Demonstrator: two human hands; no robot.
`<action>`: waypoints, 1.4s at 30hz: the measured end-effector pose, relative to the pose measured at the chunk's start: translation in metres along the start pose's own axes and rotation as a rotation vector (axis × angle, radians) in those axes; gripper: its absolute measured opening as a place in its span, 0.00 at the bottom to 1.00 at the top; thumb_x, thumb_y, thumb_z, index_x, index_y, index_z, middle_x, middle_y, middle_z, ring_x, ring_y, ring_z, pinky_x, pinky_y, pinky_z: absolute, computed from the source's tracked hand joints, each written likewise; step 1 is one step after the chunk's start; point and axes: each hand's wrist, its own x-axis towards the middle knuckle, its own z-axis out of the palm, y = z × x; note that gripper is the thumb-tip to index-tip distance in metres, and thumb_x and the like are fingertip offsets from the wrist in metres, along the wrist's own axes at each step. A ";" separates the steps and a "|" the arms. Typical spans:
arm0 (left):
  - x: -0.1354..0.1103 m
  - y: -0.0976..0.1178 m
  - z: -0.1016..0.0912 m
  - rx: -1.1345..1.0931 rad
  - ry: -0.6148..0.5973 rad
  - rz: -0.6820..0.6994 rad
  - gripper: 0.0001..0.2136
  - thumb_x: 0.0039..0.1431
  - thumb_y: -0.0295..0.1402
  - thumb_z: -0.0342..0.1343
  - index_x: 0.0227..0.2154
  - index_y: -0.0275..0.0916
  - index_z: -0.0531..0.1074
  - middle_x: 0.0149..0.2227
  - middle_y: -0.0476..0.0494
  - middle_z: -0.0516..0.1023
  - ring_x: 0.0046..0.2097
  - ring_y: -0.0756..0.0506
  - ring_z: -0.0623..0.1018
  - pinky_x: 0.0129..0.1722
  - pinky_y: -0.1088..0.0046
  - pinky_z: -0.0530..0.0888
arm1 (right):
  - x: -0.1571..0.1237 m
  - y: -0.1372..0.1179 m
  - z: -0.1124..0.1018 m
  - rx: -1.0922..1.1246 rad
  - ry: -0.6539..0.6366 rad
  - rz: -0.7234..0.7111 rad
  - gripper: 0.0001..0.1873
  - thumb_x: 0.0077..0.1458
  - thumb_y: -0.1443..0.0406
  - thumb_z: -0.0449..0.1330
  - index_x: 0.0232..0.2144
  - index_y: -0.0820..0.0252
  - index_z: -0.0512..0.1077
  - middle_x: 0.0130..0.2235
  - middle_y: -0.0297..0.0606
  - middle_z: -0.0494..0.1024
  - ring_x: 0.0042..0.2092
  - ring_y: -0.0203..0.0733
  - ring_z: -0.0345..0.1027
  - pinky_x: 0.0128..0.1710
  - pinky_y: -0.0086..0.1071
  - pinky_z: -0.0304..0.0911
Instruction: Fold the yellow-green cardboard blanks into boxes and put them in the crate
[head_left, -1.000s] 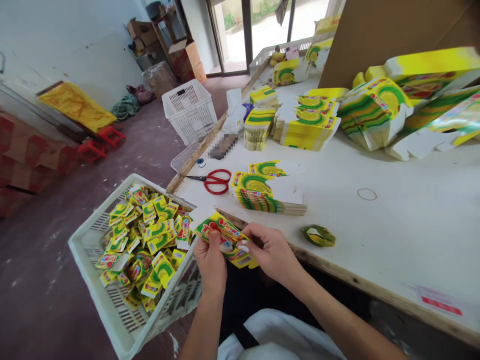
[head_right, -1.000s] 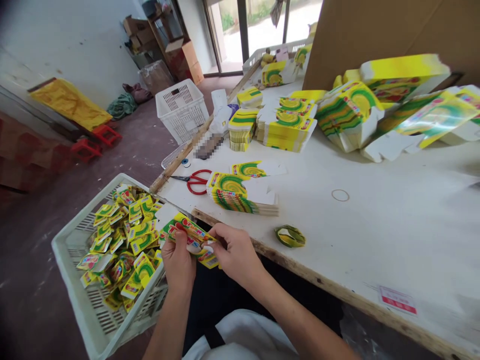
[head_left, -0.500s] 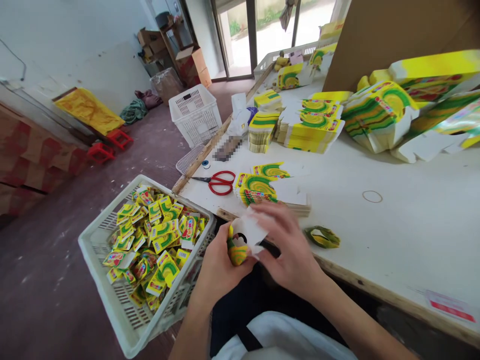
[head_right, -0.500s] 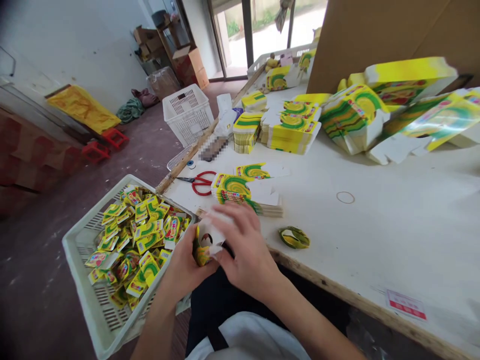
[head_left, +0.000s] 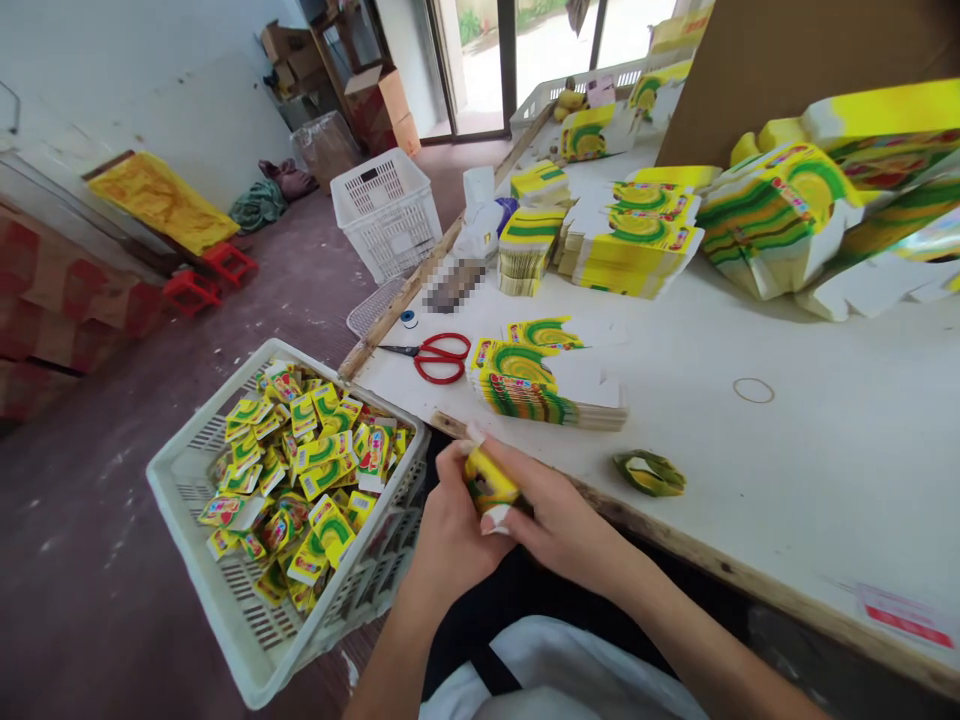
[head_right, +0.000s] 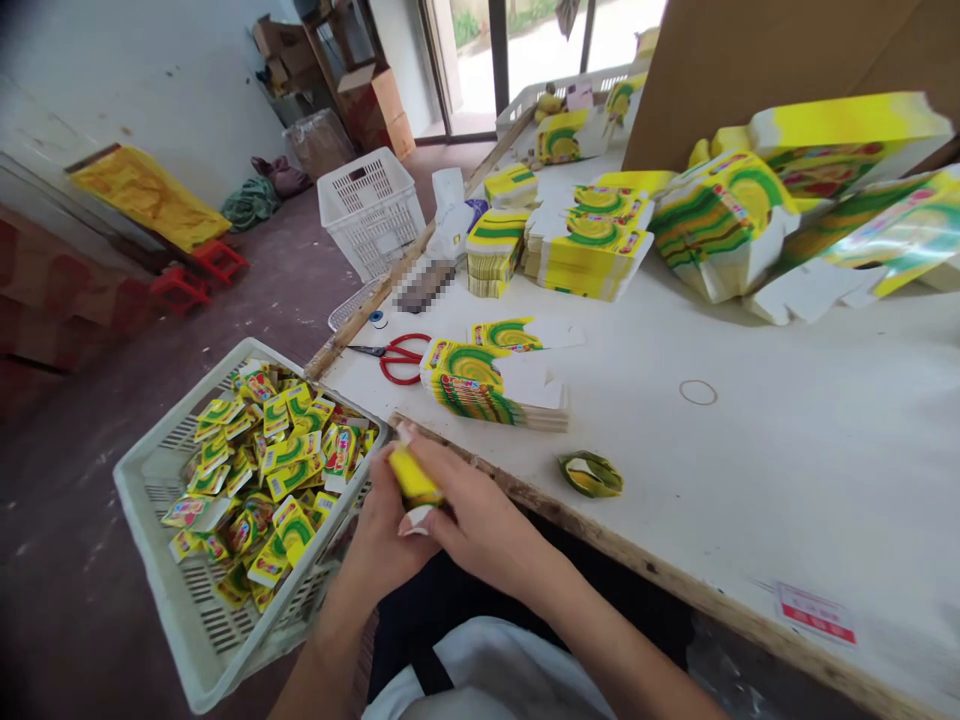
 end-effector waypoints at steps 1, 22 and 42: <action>0.000 -0.004 0.001 -0.038 0.015 0.005 0.29 0.43 0.26 0.64 0.50 0.44 0.63 0.39 0.44 0.76 0.36 0.43 0.78 0.35 0.67 0.74 | -0.001 0.000 0.000 -0.054 -0.032 -0.056 0.28 0.58 0.69 0.56 0.61 0.52 0.66 0.66 0.43 0.63 0.67 0.48 0.56 0.64 0.45 0.57; 0.012 0.014 -0.039 0.178 -0.176 0.019 0.29 0.36 0.31 0.71 0.47 0.43 0.76 0.37 0.45 0.83 0.35 0.41 0.82 0.35 0.68 0.77 | -0.005 -0.003 -0.048 -0.263 -0.205 -0.024 0.14 0.51 0.72 0.63 0.40 0.55 0.79 0.55 0.45 0.76 0.56 0.52 0.71 0.56 0.47 0.66; 0.008 -0.050 -0.037 -0.342 0.627 -0.341 0.38 0.47 0.43 0.69 0.57 0.46 0.54 0.65 0.32 0.59 0.67 0.37 0.61 0.64 0.56 0.62 | 0.054 0.026 -0.053 -0.872 0.417 0.208 0.20 0.51 0.75 0.56 0.48 0.63 0.69 0.45 0.53 0.76 0.47 0.59 0.67 0.47 0.50 0.63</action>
